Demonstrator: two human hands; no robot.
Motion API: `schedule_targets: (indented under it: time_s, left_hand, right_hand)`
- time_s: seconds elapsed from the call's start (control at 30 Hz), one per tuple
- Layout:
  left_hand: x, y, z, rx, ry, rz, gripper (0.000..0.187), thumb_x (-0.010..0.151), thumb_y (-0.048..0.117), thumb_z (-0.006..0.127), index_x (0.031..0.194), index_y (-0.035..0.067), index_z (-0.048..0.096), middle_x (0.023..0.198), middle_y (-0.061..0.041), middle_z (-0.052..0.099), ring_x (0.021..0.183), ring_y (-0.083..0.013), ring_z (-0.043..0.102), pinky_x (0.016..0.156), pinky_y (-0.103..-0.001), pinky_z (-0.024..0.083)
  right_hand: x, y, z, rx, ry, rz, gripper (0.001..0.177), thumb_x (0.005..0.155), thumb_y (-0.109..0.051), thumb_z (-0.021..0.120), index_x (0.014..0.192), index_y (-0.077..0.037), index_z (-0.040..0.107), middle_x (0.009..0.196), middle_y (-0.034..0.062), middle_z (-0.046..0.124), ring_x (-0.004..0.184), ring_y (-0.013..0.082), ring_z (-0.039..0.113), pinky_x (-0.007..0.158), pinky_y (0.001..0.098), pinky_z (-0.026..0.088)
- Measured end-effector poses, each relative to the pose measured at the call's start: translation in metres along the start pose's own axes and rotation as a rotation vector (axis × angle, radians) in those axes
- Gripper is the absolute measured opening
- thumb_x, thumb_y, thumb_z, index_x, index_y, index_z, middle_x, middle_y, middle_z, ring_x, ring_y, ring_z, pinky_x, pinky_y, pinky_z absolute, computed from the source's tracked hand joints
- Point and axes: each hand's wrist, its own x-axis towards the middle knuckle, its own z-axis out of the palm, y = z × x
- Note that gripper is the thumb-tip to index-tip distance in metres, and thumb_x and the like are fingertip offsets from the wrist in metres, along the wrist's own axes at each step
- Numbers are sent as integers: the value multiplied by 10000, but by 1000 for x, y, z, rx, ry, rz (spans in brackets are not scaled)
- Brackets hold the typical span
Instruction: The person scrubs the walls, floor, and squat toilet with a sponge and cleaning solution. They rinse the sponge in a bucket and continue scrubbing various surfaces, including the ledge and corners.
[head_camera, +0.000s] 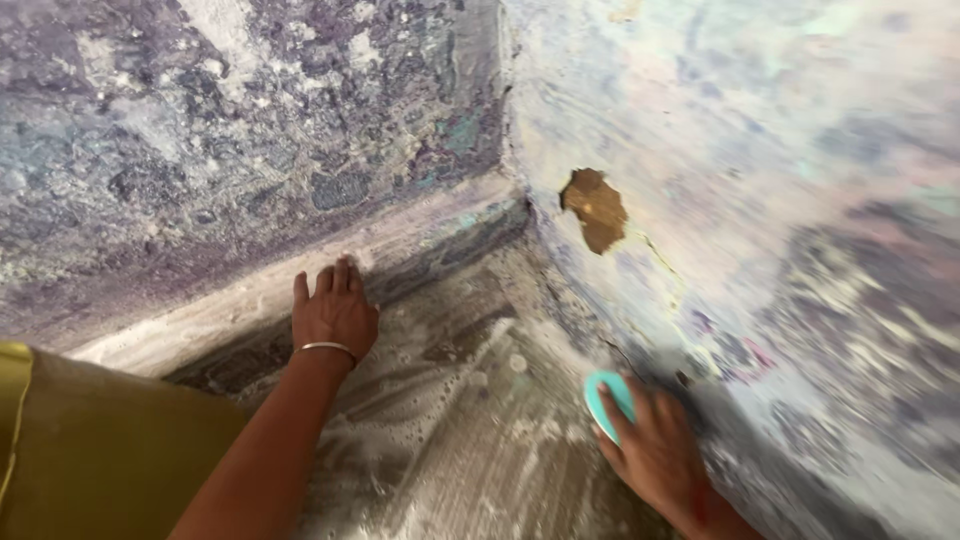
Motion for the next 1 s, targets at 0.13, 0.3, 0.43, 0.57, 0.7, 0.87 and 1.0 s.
schedule_targets:
  time_s: [0.13,0.3,0.43,0.57,0.7,0.87,1.0]
  left_hand:
    - [4,-13,-4,41,10,60,648,970,283,485,1573,76,363,1636,-46,384,1442,-201,373,1231,-467,243]
    - [5,-21,-21,40,-89,87,728,865,294,585,1541,122,379,1627,2,350,1454,-216,323,1178,-442,267]
    - [3,-22,-24,-6,-73,68,777,822,262,615,1549,141,368,1623,16,336,1437,-222,328,1143,-442,287]
    - [4,-19,-24,36,-85,43,726,868,246,593,1558,167,383,1618,36,374,1453,-206,348,1148,-415,322]
    - [1,-16,-21,26,-67,32,746,852,217,598,1562,150,377,1623,24,374,1440,-201,368,1152,-401,337]
    - [1,-14,-20,36,-115,43,869,787,222,643,1575,118,293,1634,-27,299,1414,-216,350,1121,-396,340]
    - [2,-15,-20,48,-71,49,842,805,222,640,1573,105,317,1632,-24,324,1417,-222,364,1120,-404,349]
  right_hand:
    - [143,-26,25,-70,127,-35,599,837,-361,706,1368,-107,595,1380,230,505,1120,395,517,960,520,437]
    - [251,-54,52,40,141,235,579,853,-366,700,1349,-78,618,1271,252,549,1114,415,513,948,535,437]
    - [232,-169,20,310,191,217,462,875,-317,689,1259,-65,638,1185,242,592,1083,403,547,920,527,457]
    - [177,-261,-10,526,268,-253,321,890,-263,669,1145,-69,664,1119,216,641,1053,373,594,890,506,484]
    - [200,-169,12,469,185,-171,270,873,-275,680,1065,-87,696,1042,168,688,1016,334,627,834,476,495]
    - [243,-75,47,78,347,195,398,751,-280,724,1112,-112,731,1088,180,691,985,342,628,822,485,482]
    - [198,-200,35,386,301,13,343,788,-232,702,1107,-109,732,1089,174,683,1001,341,634,834,491,494]
